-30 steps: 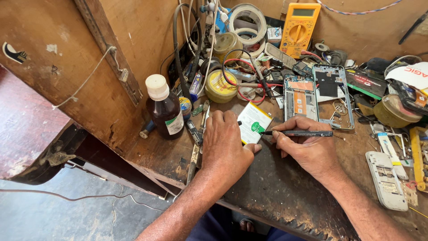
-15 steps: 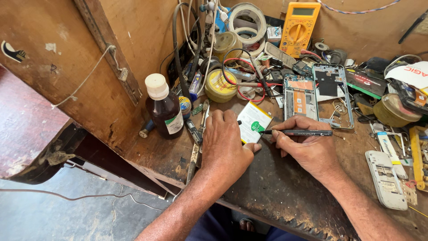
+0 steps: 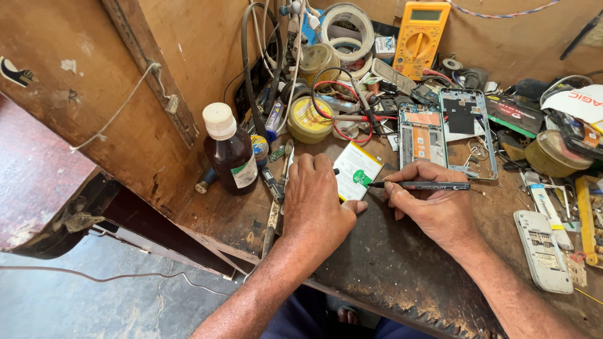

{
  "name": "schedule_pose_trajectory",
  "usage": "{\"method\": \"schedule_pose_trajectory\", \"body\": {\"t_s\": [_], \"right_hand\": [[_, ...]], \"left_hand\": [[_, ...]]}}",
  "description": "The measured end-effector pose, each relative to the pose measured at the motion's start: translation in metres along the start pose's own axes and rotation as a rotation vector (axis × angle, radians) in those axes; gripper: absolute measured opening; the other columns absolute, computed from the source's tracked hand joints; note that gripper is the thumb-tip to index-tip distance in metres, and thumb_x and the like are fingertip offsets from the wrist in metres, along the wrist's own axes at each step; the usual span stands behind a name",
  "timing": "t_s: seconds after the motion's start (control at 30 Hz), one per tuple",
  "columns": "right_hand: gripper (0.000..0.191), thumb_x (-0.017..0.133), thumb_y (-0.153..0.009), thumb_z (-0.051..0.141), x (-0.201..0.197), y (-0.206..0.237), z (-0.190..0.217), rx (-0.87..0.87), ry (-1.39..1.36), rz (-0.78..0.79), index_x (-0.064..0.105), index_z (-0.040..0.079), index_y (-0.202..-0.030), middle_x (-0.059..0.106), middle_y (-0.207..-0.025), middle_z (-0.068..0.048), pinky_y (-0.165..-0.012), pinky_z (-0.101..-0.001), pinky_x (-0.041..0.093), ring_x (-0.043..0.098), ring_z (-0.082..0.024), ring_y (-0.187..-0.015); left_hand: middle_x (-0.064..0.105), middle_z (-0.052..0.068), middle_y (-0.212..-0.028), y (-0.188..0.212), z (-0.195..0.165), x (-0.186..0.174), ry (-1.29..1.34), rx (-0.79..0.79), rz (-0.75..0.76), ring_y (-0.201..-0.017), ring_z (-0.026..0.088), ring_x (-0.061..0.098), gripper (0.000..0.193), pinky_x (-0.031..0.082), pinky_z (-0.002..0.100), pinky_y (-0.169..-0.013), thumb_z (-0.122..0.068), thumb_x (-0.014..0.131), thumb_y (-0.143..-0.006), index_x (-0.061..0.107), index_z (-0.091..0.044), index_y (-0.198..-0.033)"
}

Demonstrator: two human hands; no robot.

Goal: The person works on a disassembled smartphone at a cluttered repair bench, prying components and disconnecting the old battery from the phone body. They pick up a replacement battery, write on it with a marker, then fit the new battery into the phone and press it into place while working on the connectors.

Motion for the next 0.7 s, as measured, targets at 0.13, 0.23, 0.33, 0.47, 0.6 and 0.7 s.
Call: {"method": "schedule_pose_trajectory", "body": {"t_s": [0.13,0.23,0.33,0.47,0.6,0.7], "right_hand": [[0.008,0.073,-0.088,0.004,0.0007,0.0006,0.0015,0.009,0.007,0.003,0.074,-0.003,-0.092,0.072,-0.071,-0.006,-0.049,-0.0236,0.054,0.065,-0.008,-0.057],[0.008,0.073,-0.088,0.004,0.0009,0.0008,0.0018,0.013,0.001,0.0,0.074,-0.003,-0.093,0.072,-0.071,-0.006,-0.049,-0.0236,0.054,0.065,-0.008,-0.057],[0.008,0.073,-0.088,0.004,0.0018,0.001,0.0025,0.001,-0.001,0.001,0.074,-0.003,-0.093,0.072,-0.071,-0.006,-0.049,-0.0235,0.054,0.065,-0.008,-0.057],[0.009,0.073,-0.088,0.004,0.002,0.0012,0.0022,-0.003,0.004,-0.004,0.074,-0.003,-0.093,0.072,-0.071,-0.006,-0.049,-0.0234,0.053,0.065,-0.008,-0.057],[0.009,0.073,-0.088,0.004,0.0026,0.001,0.0013,0.01,0.01,-0.005,0.074,-0.003,-0.093,0.072,-0.071,-0.006,-0.049,-0.0235,0.053,0.065,-0.008,-0.057],[0.009,0.073,-0.088,0.004,0.0029,0.001,0.0017,0.015,0.014,-0.007,0.074,-0.003,-0.093,0.072,-0.071,-0.006,-0.049,-0.0236,0.053,0.065,-0.008,-0.057]], "left_hand": [[0.05,0.02,-0.114,-0.0003,0.0001,-0.0009,-0.001,0.006,-0.002,-0.113,0.036,0.05,0.07,0.041,0.048,-0.098,-0.028,0.095,-0.064,0.051,0.004,-0.109],[0.051,0.02,-0.113,-0.0001,-0.0003,-0.0019,-0.003,0.013,-0.013,-0.113,0.036,0.05,0.07,0.041,0.048,-0.098,-0.028,0.095,-0.064,0.052,0.004,-0.108],[0.051,0.02,-0.114,0.0001,0.0005,-0.0015,-0.002,0.008,-0.008,-0.113,0.036,0.05,0.069,0.041,0.048,-0.098,-0.028,0.094,-0.064,0.052,0.004,-0.108],[0.051,0.02,-0.114,0.0001,0.0008,-0.002,-0.011,0.003,-0.011,-0.113,0.036,0.05,0.069,0.041,0.048,-0.098,-0.028,0.095,-0.064,0.052,0.004,-0.108],[0.052,0.019,-0.114,0.0003,0.001,-0.002,-0.013,0.002,-0.006,-0.113,0.036,0.05,0.07,0.042,0.048,-0.098,-0.028,0.094,-0.064,0.052,0.004,-0.109],[0.052,0.02,-0.114,-0.0001,0.0006,-0.0022,-0.014,0.004,-0.005,-0.114,0.036,0.05,0.069,0.042,0.048,-0.098,-0.028,0.094,-0.064,0.052,0.004,-0.109]]}}
Point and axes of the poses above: each hand's wrist, its own y-axis away from the middle knuckle, its own x-axis out of the palm, z = x × y, the point moved 9 cm from there along -y, towards the middle knuckle
